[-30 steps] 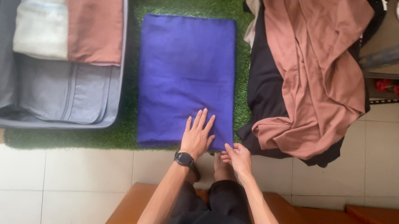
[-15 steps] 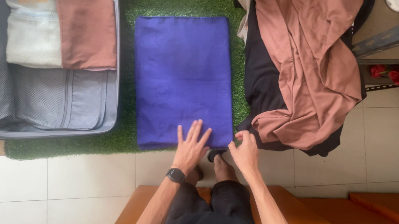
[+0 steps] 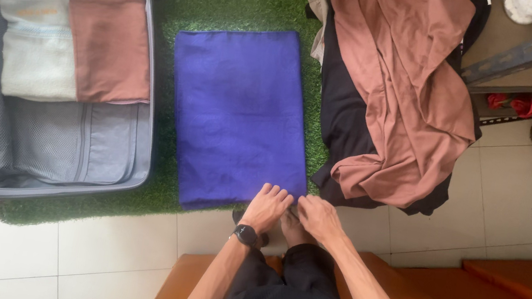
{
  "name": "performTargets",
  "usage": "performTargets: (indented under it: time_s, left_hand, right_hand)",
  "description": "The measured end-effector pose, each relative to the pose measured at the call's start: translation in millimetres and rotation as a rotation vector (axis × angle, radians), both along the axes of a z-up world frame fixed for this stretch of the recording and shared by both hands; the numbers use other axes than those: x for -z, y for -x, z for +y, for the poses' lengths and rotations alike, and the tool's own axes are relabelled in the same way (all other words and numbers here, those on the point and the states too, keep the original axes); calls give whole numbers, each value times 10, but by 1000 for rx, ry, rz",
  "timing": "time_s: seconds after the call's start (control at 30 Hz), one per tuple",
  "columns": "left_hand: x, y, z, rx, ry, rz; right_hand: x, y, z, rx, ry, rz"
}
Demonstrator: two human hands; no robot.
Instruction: The person folds a blue towel on a green mat next to an open suitcase. The person then places the folded towel into the suitcase.
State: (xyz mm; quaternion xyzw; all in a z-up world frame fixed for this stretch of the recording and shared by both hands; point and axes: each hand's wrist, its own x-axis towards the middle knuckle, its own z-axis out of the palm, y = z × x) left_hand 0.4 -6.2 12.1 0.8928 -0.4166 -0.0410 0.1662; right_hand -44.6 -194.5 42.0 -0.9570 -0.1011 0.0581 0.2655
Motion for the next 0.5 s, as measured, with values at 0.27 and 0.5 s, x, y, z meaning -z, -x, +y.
performTargets:
  time_s: [0.27, 0.5]
  left_hand:
    - [-78, -209, -327, -297, 91, -152]
    - [593, -381, -349, 122, -257, -91]
  right_hand:
    - [-501, -479, -24, 213, -222, -21]
    - [-257, -1058, 121, -218, -194, -4]
